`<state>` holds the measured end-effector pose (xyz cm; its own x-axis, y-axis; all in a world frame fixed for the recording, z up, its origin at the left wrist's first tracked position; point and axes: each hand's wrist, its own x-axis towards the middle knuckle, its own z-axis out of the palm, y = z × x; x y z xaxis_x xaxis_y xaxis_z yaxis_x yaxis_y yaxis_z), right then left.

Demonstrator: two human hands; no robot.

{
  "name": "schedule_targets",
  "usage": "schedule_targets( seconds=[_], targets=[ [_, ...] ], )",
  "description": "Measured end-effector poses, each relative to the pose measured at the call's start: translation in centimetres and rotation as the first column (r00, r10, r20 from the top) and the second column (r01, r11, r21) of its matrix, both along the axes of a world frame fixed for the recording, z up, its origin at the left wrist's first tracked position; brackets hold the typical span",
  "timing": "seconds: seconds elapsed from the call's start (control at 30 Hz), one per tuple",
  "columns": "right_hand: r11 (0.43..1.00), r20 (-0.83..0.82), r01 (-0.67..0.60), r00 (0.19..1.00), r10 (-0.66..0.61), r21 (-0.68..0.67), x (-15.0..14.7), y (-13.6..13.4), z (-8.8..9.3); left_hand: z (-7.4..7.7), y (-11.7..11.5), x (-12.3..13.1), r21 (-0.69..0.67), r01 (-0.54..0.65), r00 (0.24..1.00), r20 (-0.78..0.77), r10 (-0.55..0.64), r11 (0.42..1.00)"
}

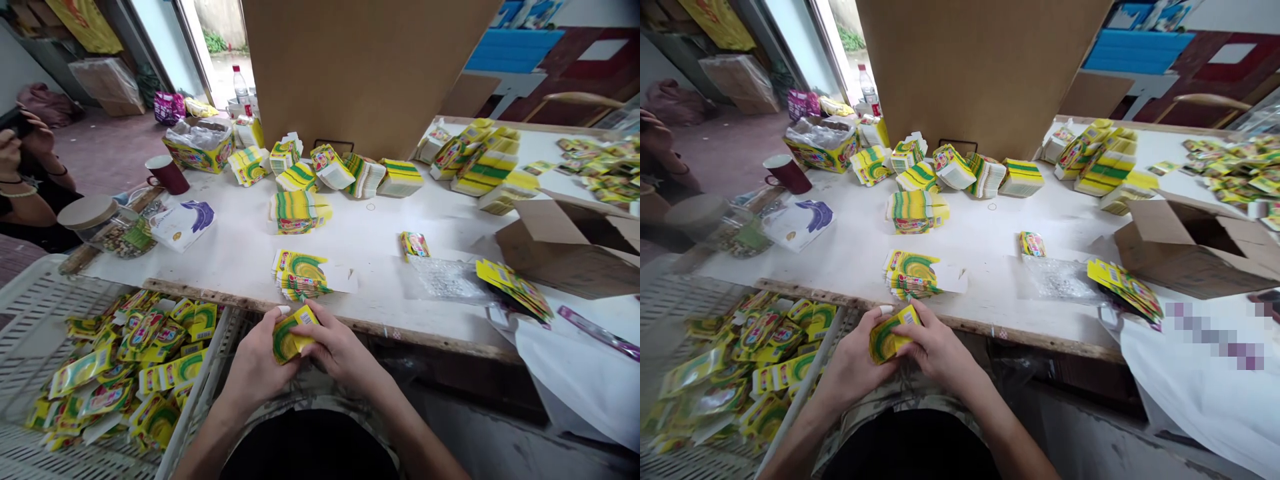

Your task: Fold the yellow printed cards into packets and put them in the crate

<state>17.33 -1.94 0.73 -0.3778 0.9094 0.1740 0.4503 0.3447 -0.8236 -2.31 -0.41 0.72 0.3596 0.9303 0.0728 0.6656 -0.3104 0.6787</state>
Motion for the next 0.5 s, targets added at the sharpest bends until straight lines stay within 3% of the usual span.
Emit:
schedule_targets(
  seconds=[0.07,0.13,0.23,0.33,0.43,0.5],
  targets=[
    [0.999,-0.017,-0.034,0.999,0.034,-0.034,0.2,0.1,0.8,0.4,0.2,-0.1,-0.021,0.034,0.999,-0.002,-0.034,0.999],
    [0.998,-0.062,-0.019,0.998,0.016,-0.053,0.1,0.2,1.4,0.5,0.3,0.1,0.062,0.026,0.999,-0.024,-0.025,0.998],
    [0.987,-0.182,0.136,0.972,-0.149,-0.086,-0.7,0.0,1.3,0.3,0.4,0.7,0.271,-0.029,0.996,-0.076,0.051,0.962],
    [0.951,-0.255,0.240,0.924,-0.285,-0.196,-1.9,-0.3,0.4,-0.3,0.2,1.2,0.368,-0.050,0.992,-0.092,0.090,0.929],
    [0.902,-0.191,0.355,0.895,-0.404,-0.245,-2.9,-0.3,-0.2,-0.9,-0.3,1.6,0.335,-0.071,0.994,-0.057,0.096,0.939],
    [0.911,-0.154,0.357,0.908,-0.390,-0.207,-3.2,0.0,0.0,-1.2,-0.6,1.4,0.240,-0.121,0.993,0.015,0.121,0.963]
  ],
)
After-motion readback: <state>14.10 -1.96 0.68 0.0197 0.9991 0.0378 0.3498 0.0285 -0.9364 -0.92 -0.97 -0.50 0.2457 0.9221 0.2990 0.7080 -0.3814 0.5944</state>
